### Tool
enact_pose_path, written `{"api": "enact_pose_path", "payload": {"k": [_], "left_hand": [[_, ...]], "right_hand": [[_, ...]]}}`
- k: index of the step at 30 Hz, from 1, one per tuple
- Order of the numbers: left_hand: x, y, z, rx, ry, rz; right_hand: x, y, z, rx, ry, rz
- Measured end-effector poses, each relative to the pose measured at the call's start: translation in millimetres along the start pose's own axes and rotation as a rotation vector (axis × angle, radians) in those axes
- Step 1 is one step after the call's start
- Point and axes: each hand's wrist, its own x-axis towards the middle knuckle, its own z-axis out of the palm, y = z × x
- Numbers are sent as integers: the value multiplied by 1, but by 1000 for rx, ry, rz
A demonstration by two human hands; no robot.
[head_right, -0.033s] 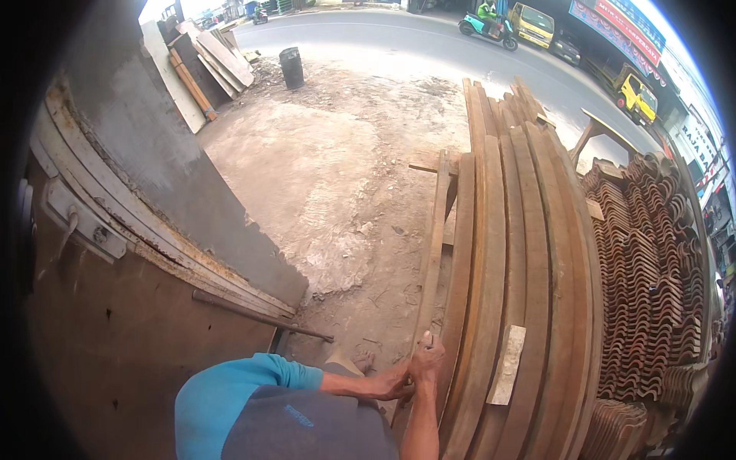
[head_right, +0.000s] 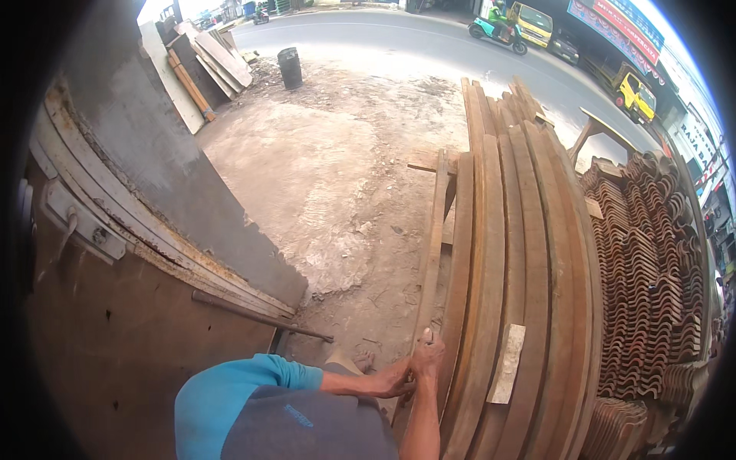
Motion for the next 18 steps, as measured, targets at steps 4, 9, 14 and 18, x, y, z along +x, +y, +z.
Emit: {"api": "enact_pose_path", "payload": {"k": [4,9,14,18], "left_hand": [[18,-11,-11,88,-12,-77],[20,5,-27,161,-101,-279],[19,24,-36,138,-160,-303],[11,19,-51,133,-305,-254]], "right_hand": [[30,23,19,34,-67,121],[38,22,14,333,-187,521],[36,18,6,374,-160,534],[-13,-13,-26,435,-121,306]]}}
